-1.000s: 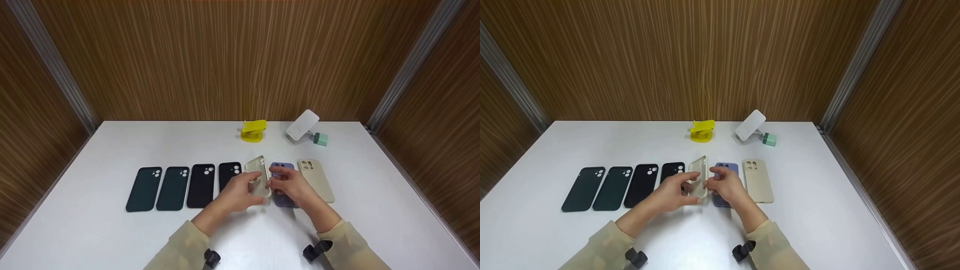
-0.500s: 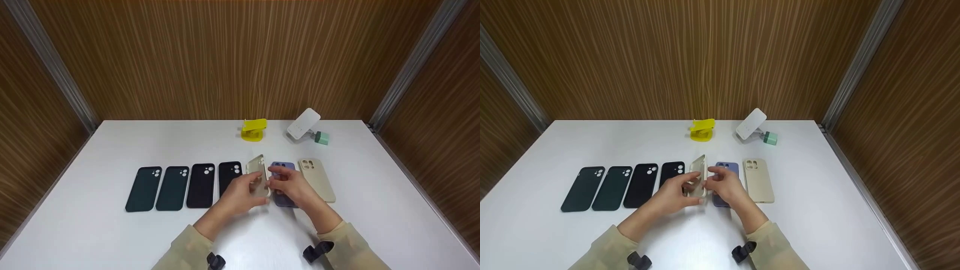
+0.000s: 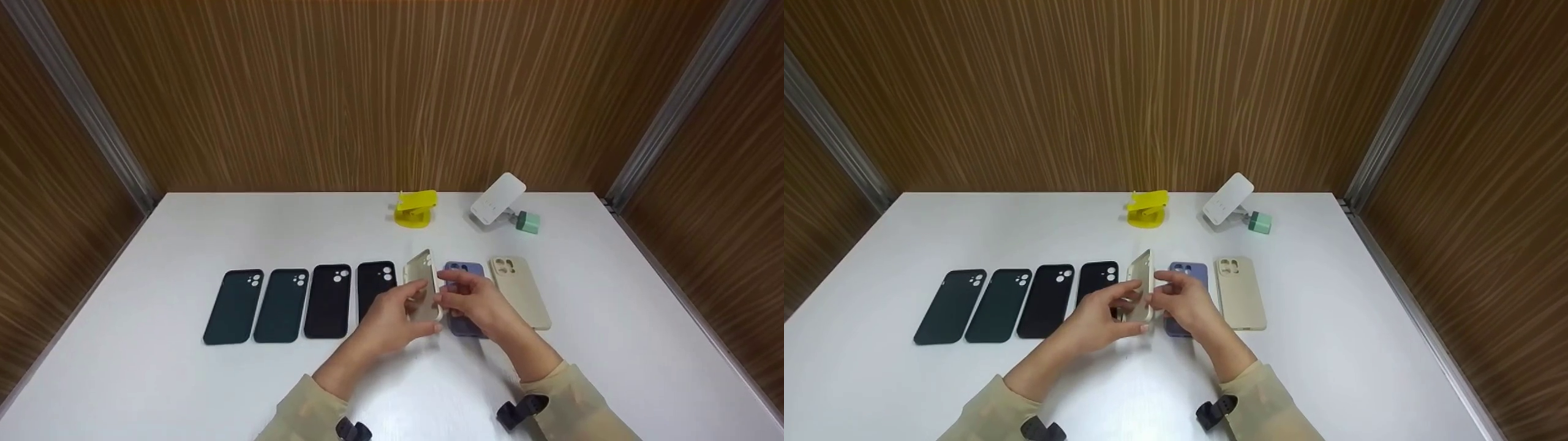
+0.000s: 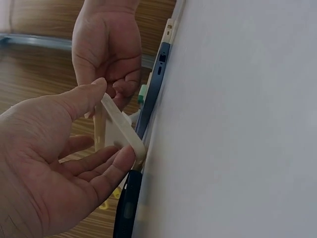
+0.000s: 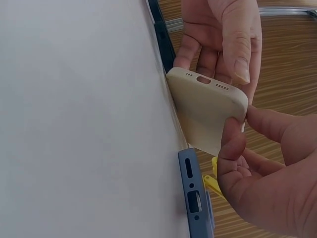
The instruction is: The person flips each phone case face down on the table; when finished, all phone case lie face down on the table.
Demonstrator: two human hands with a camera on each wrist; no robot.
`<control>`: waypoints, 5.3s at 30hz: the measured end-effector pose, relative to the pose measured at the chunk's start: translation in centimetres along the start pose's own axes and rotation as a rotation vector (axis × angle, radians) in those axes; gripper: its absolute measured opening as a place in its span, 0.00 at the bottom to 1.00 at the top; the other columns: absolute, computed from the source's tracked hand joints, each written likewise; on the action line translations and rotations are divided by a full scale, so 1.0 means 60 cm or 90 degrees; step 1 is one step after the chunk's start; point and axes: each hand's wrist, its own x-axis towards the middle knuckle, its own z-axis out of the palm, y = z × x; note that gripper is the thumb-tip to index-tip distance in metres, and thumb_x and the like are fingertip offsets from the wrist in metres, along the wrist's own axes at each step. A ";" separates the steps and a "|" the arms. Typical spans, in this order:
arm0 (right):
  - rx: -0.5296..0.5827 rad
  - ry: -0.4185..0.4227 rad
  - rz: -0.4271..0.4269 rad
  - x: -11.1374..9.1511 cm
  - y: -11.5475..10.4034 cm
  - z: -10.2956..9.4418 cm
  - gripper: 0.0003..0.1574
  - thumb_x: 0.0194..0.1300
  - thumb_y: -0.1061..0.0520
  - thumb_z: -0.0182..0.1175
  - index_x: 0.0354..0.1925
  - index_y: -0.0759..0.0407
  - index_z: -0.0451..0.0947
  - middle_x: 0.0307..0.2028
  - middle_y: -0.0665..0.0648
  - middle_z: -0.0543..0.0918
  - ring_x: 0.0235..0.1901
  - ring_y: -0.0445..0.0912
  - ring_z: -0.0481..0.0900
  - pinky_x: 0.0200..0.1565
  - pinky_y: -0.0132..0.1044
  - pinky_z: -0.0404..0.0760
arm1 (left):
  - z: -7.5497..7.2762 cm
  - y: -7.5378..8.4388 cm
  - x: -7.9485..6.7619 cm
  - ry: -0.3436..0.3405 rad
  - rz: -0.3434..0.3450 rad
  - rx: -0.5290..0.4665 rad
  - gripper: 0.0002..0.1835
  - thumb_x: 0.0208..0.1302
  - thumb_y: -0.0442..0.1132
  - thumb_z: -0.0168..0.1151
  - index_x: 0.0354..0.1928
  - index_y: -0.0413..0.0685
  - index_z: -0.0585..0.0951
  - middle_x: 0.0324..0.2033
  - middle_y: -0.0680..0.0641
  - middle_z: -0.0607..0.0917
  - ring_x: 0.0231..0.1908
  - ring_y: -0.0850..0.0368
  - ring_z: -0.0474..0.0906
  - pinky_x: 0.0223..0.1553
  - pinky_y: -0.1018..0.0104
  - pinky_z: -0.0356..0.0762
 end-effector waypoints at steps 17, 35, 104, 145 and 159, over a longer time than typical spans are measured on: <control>0.076 -0.037 -0.033 -0.001 0.008 0.008 0.34 0.77 0.60 0.63 0.75 0.70 0.68 0.44 0.61 0.87 0.38 0.45 0.85 0.43 0.37 0.87 | 0.015 -0.002 0.000 0.087 0.049 0.036 0.33 0.62 0.41 0.79 0.68 0.41 0.79 0.52 0.43 0.90 0.51 0.48 0.88 0.54 0.50 0.83; 0.060 -0.096 -0.026 0.000 0.021 0.013 0.32 0.81 0.56 0.56 0.76 0.67 0.68 0.51 0.62 0.86 0.43 0.48 0.89 0.44 0.38 0.88 | 0.017 0.000 -0.005 0.078 0.048 -0.041 0.35 0.63 0.31 0.67 0.74 0.42 0.75 0.56 0.39 0.88 0.53 0.47 0.88 0.54 0.56 0.85; -0.160 0.081 -0.117 0.015 0.036 0.003 0.36 0.64 0.68 0.73 0.69 0.67 0.76 0.46 0.59 0.86 0.43 0.49 0.84 0.43 0.29 0.81 | -0.002 -0.060 0.016 0.160 -0.052 -0.087 0.28 0.61 0.28 0.74 0.65 0.39 0.82 0.49 0.43 0.81 0.35 0.59 0.76 0.34 0.71 0.78; -0.261 0.083 -0.097 0.016 0.045 0.007 0.34 0.62 0.66 0.75 0.67 0.63 0.80 0.47 0.57 0.85 0.40 0.48 0.79 0.41 0.37 0.79 | 0.007 -0.062 0.017 0.144 -0.059 -0.033 0.32 0.58 0.27 0.76 0.65 0.26 0.77 0.61 0.39 0.76 0.38 0.57 0.77 0.38 0.70 0.79; -0.214 0.053 -0.095 0.003 0.008 0.009 0.30 0.67 0.63 0.73 0.65 0.65 0.80 0.54 0.62 0.87 0.45 0.50 0.85 0.47 0.40 0.86 | -0.047 -0.020 -0.012 0.185 -0.018 0.021 0.27 0.61 0.31 0.76 0.63 0.33 0.82 0.59 0.39 0.80 0.31 0.63 0.79 0.31 0.70 0.82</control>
